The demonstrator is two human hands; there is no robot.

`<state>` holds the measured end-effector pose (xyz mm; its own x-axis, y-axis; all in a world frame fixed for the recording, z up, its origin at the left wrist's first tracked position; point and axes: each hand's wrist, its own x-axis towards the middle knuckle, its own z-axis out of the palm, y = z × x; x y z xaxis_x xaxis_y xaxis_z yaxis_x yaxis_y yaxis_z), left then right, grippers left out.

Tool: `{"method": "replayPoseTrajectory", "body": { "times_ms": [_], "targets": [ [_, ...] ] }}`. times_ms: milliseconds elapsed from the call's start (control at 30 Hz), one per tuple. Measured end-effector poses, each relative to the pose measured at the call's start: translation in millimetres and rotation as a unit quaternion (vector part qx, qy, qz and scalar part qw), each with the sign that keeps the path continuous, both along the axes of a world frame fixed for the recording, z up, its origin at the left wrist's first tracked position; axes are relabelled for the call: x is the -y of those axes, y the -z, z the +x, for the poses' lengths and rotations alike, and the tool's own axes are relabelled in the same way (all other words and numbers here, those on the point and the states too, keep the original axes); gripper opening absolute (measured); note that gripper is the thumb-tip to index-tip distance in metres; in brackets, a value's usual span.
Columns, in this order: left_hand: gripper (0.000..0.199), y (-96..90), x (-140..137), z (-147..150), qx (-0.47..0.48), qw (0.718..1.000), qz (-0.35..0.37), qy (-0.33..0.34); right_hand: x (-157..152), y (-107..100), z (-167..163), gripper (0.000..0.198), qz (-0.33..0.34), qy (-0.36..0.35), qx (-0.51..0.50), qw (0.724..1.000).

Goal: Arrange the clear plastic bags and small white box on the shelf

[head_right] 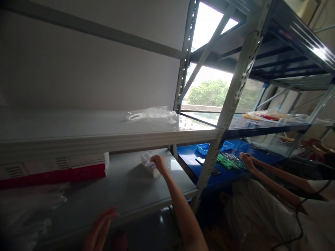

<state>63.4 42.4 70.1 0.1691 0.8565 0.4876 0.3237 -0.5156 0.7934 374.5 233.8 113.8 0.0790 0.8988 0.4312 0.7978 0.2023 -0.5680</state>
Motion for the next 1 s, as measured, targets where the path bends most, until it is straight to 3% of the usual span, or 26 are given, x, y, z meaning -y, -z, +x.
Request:
{"method": "replayPoseTrajectory", "body": {
  "times_ms": [133, 200, 333, 433, 500, 633, 800, 900, 967, 1000],
  "targets": [
    [0.025, -41.4, -60, 10, -0.086, 0.989, 0.117, -0.016, 33, 6, -38, 0.017, 0.023, -0.159, -0.107, 0.981],
    [0.029, -51.4, -85, 12, -0.138, 0.977, 0.160, -0.022, 46, 8, -63, 0.016, 0.021, -0.214, -0.125, 0.968],
    [0.038, -46.2, -107, 7, -0.251, 0.953, 0.169, 0.032, 66, 10, -108, 0.017, 0.019, -0.293, -0.138, 0.946],
    [0.019, -43.2, -105, -7, -0.302, 0.940, 0.160, 0.024, 76, 10, -126, 0.017, 0.018, -0.320, -0.140, 0.937],
    [0.006, -47.2, -101, -19, -0.321, 0.932, 0.170, 0.001, 83, 7, -127, 0.017, 0.021, -0.302, -0.141, 0.943],
    [0.021, -53.3, -100, -49, -0.283, 0.939, 0.176, -0.081, 97, 7, -107, 0.019, 0.040, -0.198, -0.150, 0.968],
    [0.027, -35.6, -95, -69, -0.037, 0.971, 0.138, -0.193, 118, 26, -65, 0.029, 0.053, -0.006, -0.258, 0.965],
    [0.021, -34.7, -77, -53, 0.099, 0.930, 0.170, -0.312, 140, 29, -62, 0.035, 0.111, 0.119, -0.251, 0.954],
    [0.024, -41.9, -64, -35, 0.054, 0.926, 0.226, -0.299, 155, 20, -74, 0.036, 0.175, 0.158, -0.172, 0.956],
    [0.025, -46.4, -60, -27, -0.017, 0.938, 0.249, -0.240, 161, 13, -82, 0.035, 0.194, 0.142, -0.109, 0.965]
  ]
}}
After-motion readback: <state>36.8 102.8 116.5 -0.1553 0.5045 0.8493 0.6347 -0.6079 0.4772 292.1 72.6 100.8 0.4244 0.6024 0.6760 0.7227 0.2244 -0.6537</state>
